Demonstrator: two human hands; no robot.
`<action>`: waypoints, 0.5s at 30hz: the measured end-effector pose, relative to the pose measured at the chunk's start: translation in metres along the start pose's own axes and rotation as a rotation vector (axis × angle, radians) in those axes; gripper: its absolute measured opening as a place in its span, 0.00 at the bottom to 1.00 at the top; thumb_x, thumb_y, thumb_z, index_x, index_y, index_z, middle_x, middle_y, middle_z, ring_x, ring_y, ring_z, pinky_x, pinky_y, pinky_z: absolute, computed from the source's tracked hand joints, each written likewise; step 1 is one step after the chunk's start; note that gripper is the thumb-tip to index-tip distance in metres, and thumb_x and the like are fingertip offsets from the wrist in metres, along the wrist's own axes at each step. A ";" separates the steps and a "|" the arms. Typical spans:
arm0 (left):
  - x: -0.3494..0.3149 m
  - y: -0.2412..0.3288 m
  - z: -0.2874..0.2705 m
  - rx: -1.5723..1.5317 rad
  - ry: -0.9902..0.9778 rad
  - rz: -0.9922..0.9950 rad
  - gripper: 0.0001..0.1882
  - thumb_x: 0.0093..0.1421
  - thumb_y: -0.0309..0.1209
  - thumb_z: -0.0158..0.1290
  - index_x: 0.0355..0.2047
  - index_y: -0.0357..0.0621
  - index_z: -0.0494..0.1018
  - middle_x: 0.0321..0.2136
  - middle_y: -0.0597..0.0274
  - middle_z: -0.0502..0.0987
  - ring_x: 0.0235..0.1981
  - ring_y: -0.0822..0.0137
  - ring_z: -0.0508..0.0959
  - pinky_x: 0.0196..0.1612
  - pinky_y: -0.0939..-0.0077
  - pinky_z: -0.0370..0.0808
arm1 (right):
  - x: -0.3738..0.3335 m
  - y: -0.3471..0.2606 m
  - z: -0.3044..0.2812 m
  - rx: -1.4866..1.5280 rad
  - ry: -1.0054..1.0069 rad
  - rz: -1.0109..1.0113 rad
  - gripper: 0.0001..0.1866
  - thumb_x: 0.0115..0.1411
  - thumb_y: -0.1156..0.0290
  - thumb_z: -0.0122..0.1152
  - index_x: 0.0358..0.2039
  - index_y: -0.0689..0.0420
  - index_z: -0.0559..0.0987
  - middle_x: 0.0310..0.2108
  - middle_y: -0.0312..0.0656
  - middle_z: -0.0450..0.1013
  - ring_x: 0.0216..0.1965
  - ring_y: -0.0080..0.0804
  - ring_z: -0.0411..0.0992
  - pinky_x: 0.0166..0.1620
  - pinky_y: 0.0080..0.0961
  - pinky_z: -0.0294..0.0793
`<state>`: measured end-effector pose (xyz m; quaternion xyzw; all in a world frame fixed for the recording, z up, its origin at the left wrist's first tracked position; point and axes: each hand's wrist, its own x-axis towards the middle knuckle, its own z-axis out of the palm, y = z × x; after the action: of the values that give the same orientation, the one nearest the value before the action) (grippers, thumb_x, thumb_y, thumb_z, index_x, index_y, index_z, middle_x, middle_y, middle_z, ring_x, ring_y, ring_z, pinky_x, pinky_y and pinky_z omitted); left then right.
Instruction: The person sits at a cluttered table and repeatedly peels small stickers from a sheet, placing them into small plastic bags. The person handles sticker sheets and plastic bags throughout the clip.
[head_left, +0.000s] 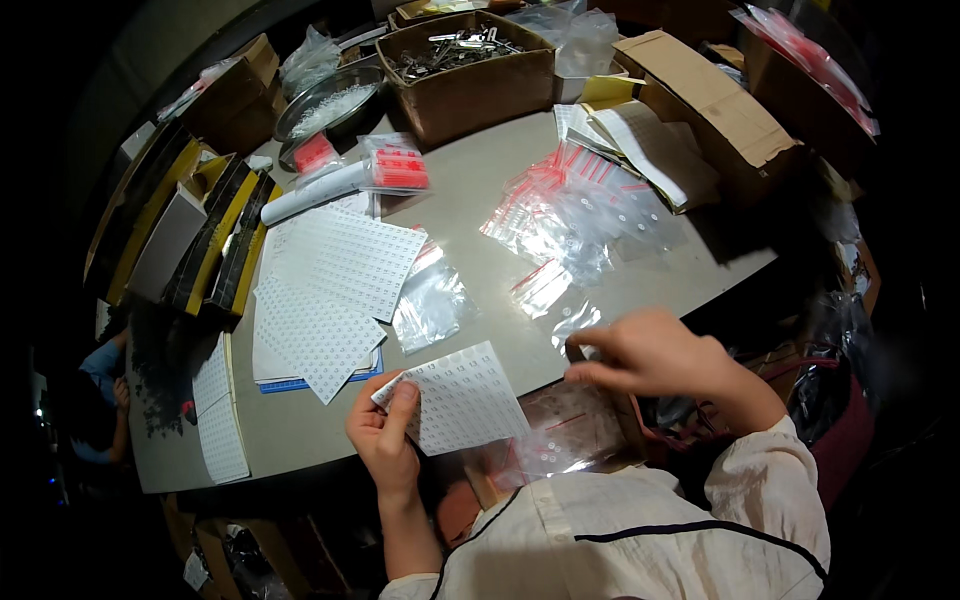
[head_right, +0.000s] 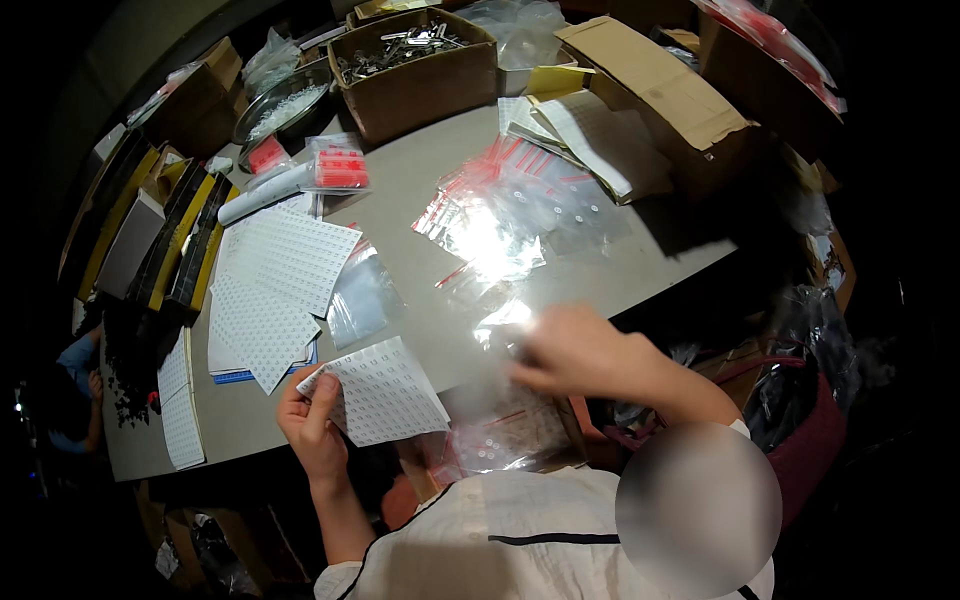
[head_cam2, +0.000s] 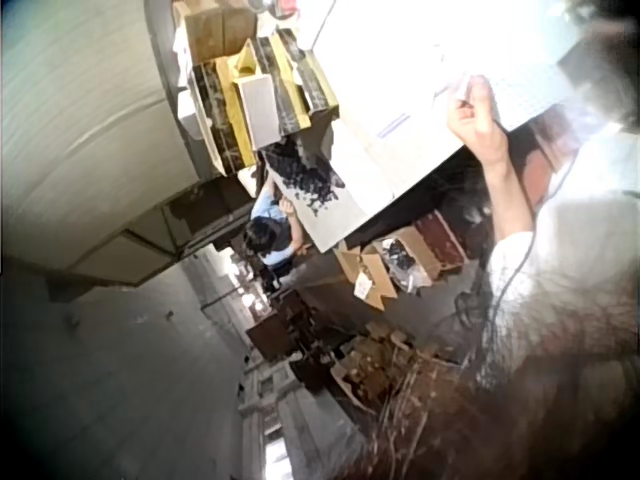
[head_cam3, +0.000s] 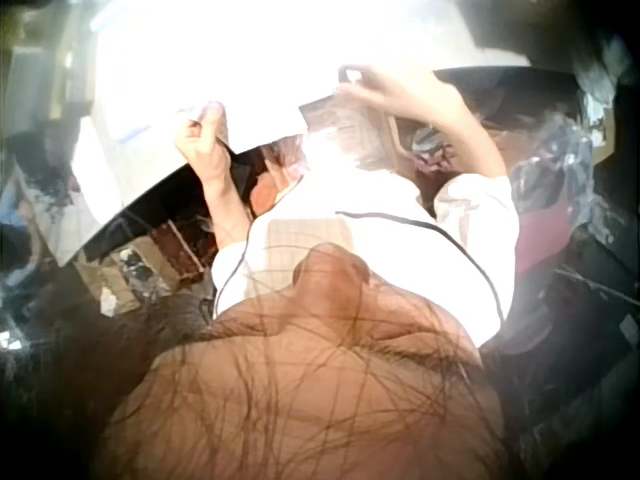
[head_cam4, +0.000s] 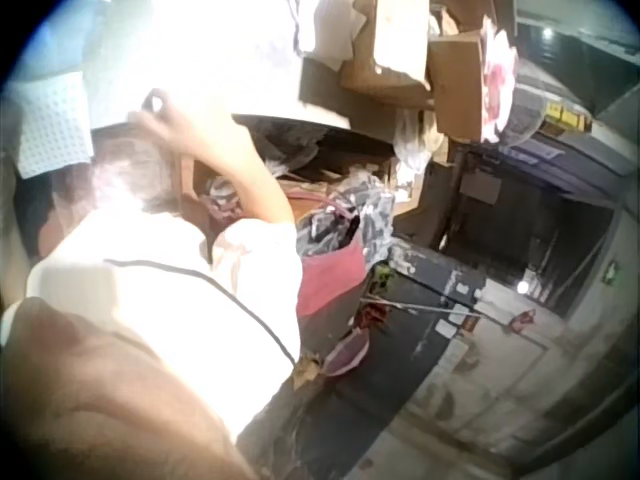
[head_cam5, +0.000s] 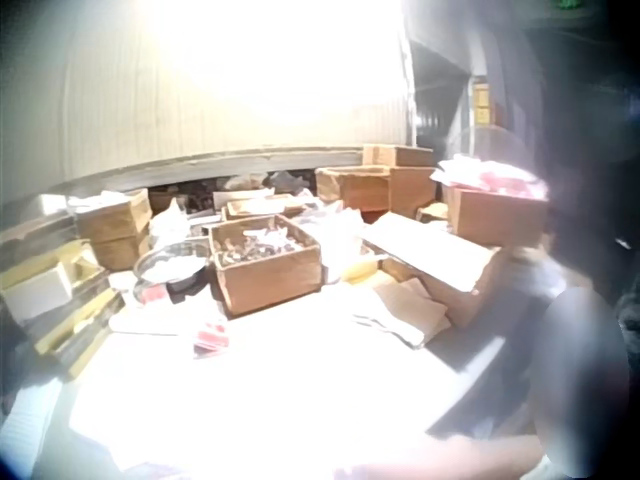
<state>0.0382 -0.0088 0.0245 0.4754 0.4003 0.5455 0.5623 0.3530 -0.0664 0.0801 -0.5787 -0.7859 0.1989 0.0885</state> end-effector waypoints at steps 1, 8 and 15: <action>0.000 0.001 0.001 -0.006 0.003 0.001 0.09 0.63 0.27 0.58 0.38 0.32 0.79 0.31 0.63 0.80 0.32 0.76 0.75 0.40 0.81 0.70 | 0.003 0.009 -0.002 0.113 0.018 -0.018 0.23 0.66 0.52 0.61 0.50 0.59 0.77 0.23 0.47 0.76 0.26 0.46 0.76 0.30 0.37 0.73; 0.001 -0.001 -0.005 0.003 -0.036 0.009 0.09 0.63 0.25 0.59 0.41 0.30 0.78 0.31 0.64 0.79 0.31 0.78 0.75 0.38 0.84 0.70 | 0.033 0.014 -0.021 0.282 -0.041 0.039 0.13 0.58 0.71 0.62 0.42 0.61 0.75 0.38 0.52 0.78 0.41 0.53 0.77 0.44 0.41 0.75; 0.002 -0.002 -0.003 0.005 -0.051 0.014 0.09 0.63 0.25 0.59 0.41 0.31 0.78 0.30 0.65 0.79 0.30 0.78 0.74 0.37 0.84 0.69 | 0.044 0.029 0.004 -0.036 0.129 0.021 0.12 0.57 0.73 0.64 0.38 0.62 0.71 0.34 0.52 0.76 0.36 0.58 0.74 0.40 0.45 0.72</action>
<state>0.0355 -0.0066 0.0223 0.4933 0.3838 0.5360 0.5675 0.3628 -0.0182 0.0609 -0.5999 -0.7761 0.1478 0.1263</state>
